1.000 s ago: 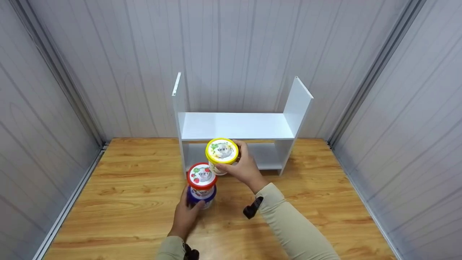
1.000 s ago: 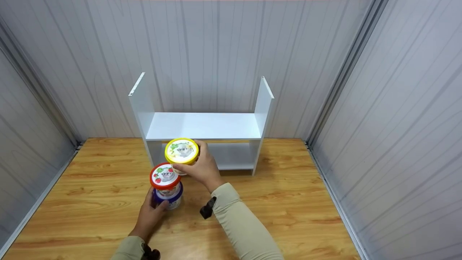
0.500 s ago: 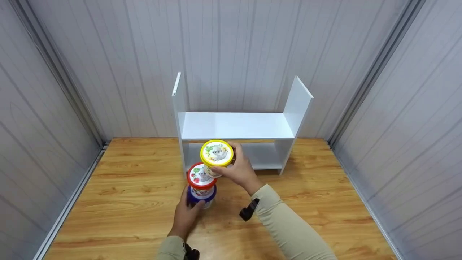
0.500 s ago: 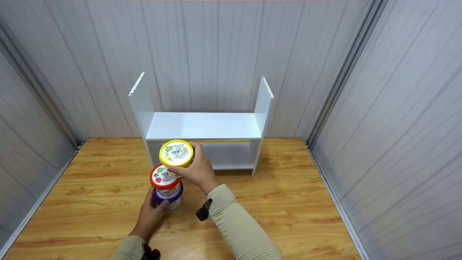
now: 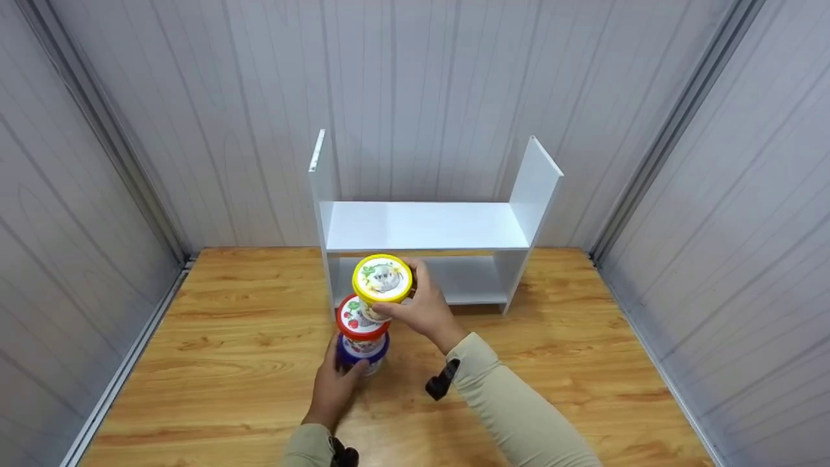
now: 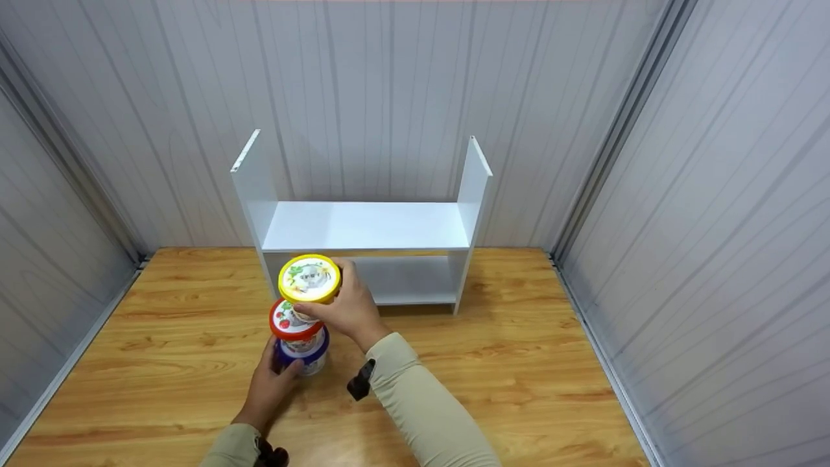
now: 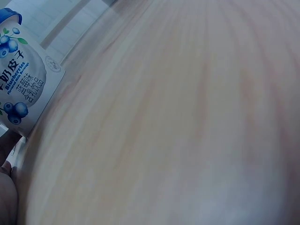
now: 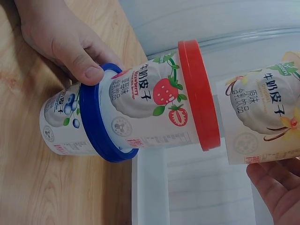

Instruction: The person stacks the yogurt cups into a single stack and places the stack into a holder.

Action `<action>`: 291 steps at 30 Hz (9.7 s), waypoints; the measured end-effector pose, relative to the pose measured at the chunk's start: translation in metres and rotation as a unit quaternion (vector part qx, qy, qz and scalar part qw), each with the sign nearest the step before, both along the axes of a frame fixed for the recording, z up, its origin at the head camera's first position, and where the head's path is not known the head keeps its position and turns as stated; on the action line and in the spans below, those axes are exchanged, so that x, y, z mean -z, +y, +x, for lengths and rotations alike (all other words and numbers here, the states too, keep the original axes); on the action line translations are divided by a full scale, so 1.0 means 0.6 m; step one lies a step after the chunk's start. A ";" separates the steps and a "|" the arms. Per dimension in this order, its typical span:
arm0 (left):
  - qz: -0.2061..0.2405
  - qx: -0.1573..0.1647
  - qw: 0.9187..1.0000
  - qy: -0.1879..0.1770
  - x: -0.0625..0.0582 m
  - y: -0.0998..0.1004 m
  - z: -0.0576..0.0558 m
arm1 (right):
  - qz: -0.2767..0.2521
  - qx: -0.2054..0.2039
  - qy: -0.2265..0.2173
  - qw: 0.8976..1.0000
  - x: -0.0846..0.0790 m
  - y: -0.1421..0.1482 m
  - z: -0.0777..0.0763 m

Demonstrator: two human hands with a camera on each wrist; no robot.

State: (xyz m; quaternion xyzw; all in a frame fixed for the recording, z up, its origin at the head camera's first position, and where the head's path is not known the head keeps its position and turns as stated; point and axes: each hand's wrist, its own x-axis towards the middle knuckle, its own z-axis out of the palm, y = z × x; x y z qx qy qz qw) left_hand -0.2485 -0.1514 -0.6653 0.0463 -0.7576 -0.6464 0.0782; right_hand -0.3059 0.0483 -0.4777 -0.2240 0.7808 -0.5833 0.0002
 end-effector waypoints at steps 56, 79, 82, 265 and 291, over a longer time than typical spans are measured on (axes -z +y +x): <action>0.014 0.003 1.000 -0.001 -0.004 0.007 0.005 | 0.076 0.004 -0.052 0.996 -0.009 -0.031 0.016; 0.016 0.006 1.000 -0.025 -0.005 0.003 0.001 | 0.076 0.048 -0.021 0.996 -0.027 0.072 -0.001; 0.017 0.006 0.999 -0.028 -0.004 0.003 0.001 | 0.075 0.062 -0.015 0.995 -0.027 0.090 -0.006; 0.068 0.168 0.983 -0.001 -0.077 0.106 -0.084 | 0.059 0.255 -0.096 0.960 0.008 0.332 -0.186; -0.004 0.154 0.988 0.006 -0.178 0.110 -0.113 | 0.068 0.254 -0.114 0.958 0.013 0.328 -0.191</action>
